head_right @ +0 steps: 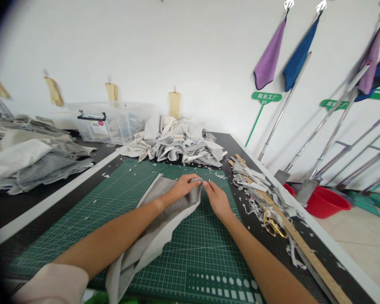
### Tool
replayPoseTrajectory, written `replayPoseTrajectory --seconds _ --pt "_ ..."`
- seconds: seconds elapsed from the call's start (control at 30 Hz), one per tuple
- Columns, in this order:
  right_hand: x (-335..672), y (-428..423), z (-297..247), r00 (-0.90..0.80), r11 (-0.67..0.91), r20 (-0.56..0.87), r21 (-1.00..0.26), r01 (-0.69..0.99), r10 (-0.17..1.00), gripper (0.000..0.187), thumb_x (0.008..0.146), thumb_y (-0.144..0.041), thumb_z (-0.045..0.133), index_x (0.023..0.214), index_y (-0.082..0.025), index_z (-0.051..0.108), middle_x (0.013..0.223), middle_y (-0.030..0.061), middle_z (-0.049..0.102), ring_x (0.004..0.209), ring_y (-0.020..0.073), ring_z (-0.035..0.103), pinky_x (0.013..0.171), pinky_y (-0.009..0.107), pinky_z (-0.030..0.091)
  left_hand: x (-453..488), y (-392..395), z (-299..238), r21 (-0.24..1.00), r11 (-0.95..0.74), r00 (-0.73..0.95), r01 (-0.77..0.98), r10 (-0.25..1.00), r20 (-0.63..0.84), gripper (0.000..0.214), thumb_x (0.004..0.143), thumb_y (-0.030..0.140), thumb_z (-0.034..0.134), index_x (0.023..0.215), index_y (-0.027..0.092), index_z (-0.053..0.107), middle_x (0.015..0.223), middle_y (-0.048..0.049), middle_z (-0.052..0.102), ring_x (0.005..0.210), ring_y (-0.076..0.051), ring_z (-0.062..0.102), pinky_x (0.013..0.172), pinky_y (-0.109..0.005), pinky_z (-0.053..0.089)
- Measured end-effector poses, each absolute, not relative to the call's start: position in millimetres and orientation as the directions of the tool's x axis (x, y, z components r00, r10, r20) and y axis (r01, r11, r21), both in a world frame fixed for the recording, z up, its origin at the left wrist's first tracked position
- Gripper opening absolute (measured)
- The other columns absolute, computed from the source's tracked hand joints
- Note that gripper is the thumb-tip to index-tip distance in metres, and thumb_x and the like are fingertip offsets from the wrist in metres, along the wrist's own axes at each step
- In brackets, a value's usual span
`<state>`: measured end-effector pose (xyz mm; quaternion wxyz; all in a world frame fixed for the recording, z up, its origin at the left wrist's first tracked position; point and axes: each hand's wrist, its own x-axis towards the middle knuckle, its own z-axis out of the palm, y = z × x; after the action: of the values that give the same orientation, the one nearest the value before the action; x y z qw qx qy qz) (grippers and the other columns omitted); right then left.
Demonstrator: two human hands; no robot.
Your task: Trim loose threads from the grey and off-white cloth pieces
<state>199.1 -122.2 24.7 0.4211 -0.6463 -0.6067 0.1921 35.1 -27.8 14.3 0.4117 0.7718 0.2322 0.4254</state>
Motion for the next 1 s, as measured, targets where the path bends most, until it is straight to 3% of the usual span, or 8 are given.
replayPoseTrajectory --seconds 0.33,1.0 --pt "200 -122 24 0.165 0.104 0.281 -0.74 0.665 0.945 0.048 0.097 -0.065 0.039 0.074 -0.025 0.049 0.067 -0.0023 0.053 0.066 0.0183 0.051 0.063 0.028 0.032 31 -34 20 0.854 -0.516 0.579 -0.065 0.677 0.453 0.027 0.09 0.035 0.06 0.096 0.013 0.075 0.097 -0.0071 0.074 0.095 -0.021 0.066 0.09 -0.029 0.048" --pt "200 -123 21 0.15 0.095 0.276 -0.707 0.701 0.949 0.047 0.098 -0.064 0.036 0.075 -0.025 0.047 0.066 -0.003 0.054 0.064 0.0173 0.051 0.063 0.027 0.033 33 -22 9 0.871 -0.49 0.594 -0.021 0.695 0.405 0.032 0.089 0.04 0.061 0.095 0.012 0.075 0.092 -0.0058 0.074 0.087 -0.019 0.064 0.083 -0.027 0.047"
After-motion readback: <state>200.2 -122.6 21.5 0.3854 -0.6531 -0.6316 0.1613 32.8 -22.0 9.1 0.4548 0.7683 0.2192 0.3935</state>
